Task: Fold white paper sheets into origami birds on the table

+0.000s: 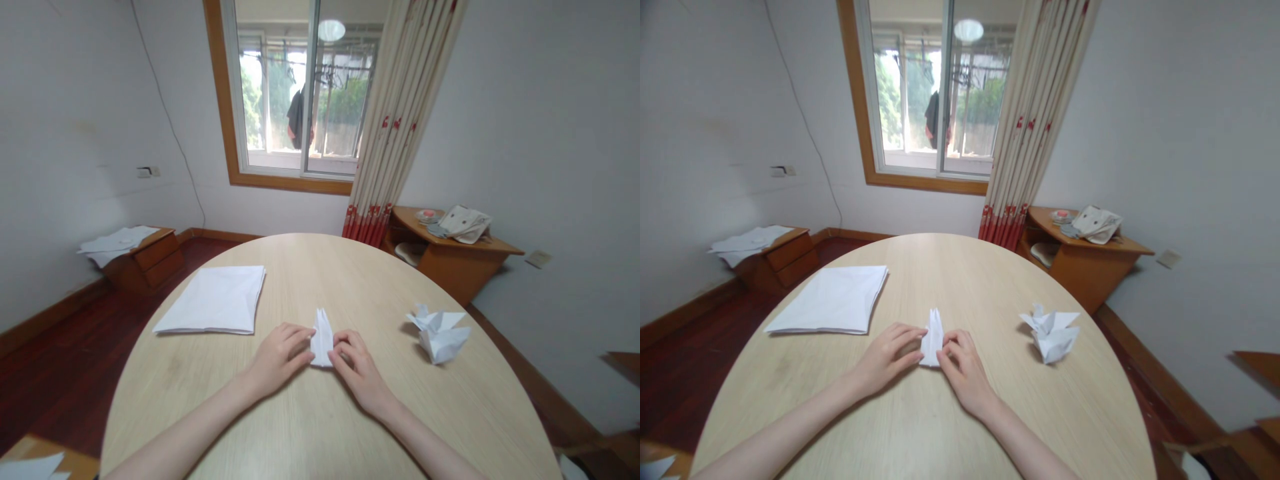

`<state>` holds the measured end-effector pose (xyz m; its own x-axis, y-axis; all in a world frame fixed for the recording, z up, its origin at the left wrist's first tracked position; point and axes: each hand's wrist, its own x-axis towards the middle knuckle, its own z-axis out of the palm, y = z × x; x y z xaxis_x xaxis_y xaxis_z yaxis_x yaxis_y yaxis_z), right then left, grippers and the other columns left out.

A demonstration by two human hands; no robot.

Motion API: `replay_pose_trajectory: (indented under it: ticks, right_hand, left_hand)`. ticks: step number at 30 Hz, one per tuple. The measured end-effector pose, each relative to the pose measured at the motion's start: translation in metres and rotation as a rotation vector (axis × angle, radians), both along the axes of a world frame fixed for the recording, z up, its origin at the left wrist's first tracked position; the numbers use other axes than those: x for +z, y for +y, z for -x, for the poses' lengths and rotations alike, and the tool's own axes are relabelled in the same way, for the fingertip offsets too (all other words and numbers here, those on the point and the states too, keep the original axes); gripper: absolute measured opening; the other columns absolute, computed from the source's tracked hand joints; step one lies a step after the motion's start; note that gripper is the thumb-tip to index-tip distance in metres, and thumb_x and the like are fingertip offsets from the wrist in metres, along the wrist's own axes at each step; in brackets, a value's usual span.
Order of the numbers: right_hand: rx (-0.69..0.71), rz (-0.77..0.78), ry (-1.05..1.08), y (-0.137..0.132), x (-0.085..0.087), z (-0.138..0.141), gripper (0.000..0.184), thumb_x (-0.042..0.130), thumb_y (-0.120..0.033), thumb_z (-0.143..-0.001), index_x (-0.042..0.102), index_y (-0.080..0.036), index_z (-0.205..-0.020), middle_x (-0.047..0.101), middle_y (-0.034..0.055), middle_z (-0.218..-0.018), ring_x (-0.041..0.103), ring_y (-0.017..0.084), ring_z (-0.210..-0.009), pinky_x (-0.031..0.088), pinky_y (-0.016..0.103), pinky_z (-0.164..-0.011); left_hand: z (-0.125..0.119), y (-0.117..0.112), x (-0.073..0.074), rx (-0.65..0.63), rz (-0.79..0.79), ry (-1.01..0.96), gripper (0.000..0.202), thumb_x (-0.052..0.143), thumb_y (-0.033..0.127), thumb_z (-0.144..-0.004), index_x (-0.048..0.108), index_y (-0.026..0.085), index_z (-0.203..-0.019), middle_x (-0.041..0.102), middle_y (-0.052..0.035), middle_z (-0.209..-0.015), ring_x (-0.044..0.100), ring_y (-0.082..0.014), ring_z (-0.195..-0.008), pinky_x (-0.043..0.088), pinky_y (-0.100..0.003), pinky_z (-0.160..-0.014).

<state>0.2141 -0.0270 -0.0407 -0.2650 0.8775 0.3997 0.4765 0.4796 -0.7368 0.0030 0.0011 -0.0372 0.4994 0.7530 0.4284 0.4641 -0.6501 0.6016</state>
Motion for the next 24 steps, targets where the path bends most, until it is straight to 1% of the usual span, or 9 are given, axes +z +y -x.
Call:
replay_pose_trajectory:
  ticks: [2, 3, 7, 8, 10, 13, 16, 20, 24]
  right_hand:
    - [0.009, -0.008, -0.005, 0.0, -0.001, 0.0, 0.03, 0.042, -0.039, -0.096, 0.054, -0.022, -0.075, 0.053, 0.0053, -0.097, 0.05, 0.021, -0.098, 0.04, 0.037, -0.089]
    - [0.014, -0.014, -0.008, 0.001, -0.002, 0.0, 0.031, 0.04, -0.04, -0.096, 0.054, -0.022, -0.076, 0.053, 0.0054, -0.097, 0.05, 0.021, -0.099, 0.04, 0.037, -0.089]
    - [0.019, -0.044, -0.012, 0.002, -0.005, 0.0, 0.034, 0.036, -0.043, -0.098, 0.054, -0.022, -0.078, 0.054, 0.0058, -0.097, 0.05, 0.02, -0.097, 0.041, 0.036, -0.088]
    - [0.017, -0.051, -0.013, 0.002, -0.005, 0.0, 0.035, 0.035, -0.043, -0.098, 0.054, -0.022, -0.078, 0.054, 0.0058, -0.096, 0.051, 0.02, -0.097, 0.042, 0.036, -0.088]
    - [0.012, -0.062, -0.014, 0.002, -0.006, 0.0, 0.036, 0.034, -0.044, -0.098, 0.054, -0.022, -0.078, 0.054, 0.0058, -0.095, 0.051, 0.02, -0.096, 0.043, 0.036, -0.087]
    - [0.008, -0.073, -0.014, 0.002, -0.005, 0.0, 0.036, 0.035, -0.043, -0.098, 0.055, -0.022, -0.078, 0.056, 0.006, -0.094, 0.053, 0.02, -0.095, 0.044, 0.035, -0.086]
    - [0.0, -0.081, -0.023, 0.001, -0.003, 0.0, 0.033, 0.039, -0.041, -0.098, 0.06, -0.022, -0.082, 0.059, 0.0068, -0.097, 0.054, 0.02, -0.097, 0.045, 0.036, -0.086]
    - [-0.02, -0.098, -0.051, 0.001, -0.002, 0.0, 0.027, 0.042, -0.036, -0.097, 0.067, -0.023, -0.098, 0.064, 0.0082, -0.104, 0.057, 0.022, -0.102, 0.047, 0.039, -0.089]
    - [-0.021, -0.154, -0.102, 0.0, -0.001, 0.0, 0.029, 0.042, -0.031, -0.097, 0.067, -0.025, -0.11, 0.066, 0.0091, -0.111, 0.059, 0.022, -0.104, 0.049, 0.041, -0.09]
  left_hand:
    - [-0.002, -0.001, 0.0, 0.038, 0.168, -0.159, 0.03, 0.06, 0.031, -0.086, 0.056, 0.02, -0.114, 0.063, -0.0082, -0.11, 0.056, -0.0229, -0.101, 0.042, -0.036, -0.088]
    - [-0.004, -0.001, -0.001, 0.036, 0.258, -0.235, 0.034, 0.062, 0.031, -0.084, 0.054, 0.02, -0.115, 0.063, -0.0079, -0.108, 0.058, -0.022, -0.098, 0.043, -0.035, -0.086]
    - [-0.01, 0.0, -0.004, -0.067, 0.579, -0.47, 0.057, 0.067, 0.036, -0.079, 0.043, 0.017, -0.127, 0.064, -0.004, -0.092, 0.058, -0.0164, -0.079, 0.043, -0.029, -0.073]
    - [-0.011, 0.0, -0.005, -0.088, 0.638, -0.505, 0.058, 0.069, 0.038, -0.077, 0.045, 0.016, -0.126, 0.063, -0.0029, -0.088, 0.057, -0.0152, -0.076, 0.042, -0.027, -0.07]
    - [-0.012, 0.002, -0.007, -0.106, 0.718, -0.563, 0.054, 0.073, 0.043, -0.072, 0.054, 0.014, -0.115, 0.061, -0.0018, -0.082, 0.056, -0.014, -0.072, 0.041, -0.026, -0.068]
    - [-0.014, 0.003, -0.008, -0.067, 0.775, -0.628, 0.045, 0.079, 0.045, -0.065, 0.06, 0.014, -0.091, 0.06, -0.0001, -0.072, 0.055, -0.0125, -0.066, 0.04, -0.024, -0.065]
    - [-0.014, 0.002, -0.005, 0.008, 0.777, -0.646, 0.04, 0.082, 0.043, -0.061, 0.059, 0.014, -0.077, 0.061, 0.001, -0.066, 0.055, -0.0118, -0.061, 0.04, -0.023, -0.062]
    - [-0.015, -0.003, 0.0, 0.049, 0.74, -0.615, 0.035, 0.082, 0.039, -0.06, 0.06, 0.014, -0.073, 0.063, 0.0005, -0.063, 0.056, -0.0121, -0.06, 0.042, -0.023, -0.061]
    - [-0.019, -0.009, 0.001, 0.02, 0.728, -0.607, 0.035, 0.081, 0.04, -0.062, 0.062, 0.013, -0.075, 0.065, -0.001, -0.065, 0.058, -0.0118, -0.059, 0.044, -0.023, -0.06]
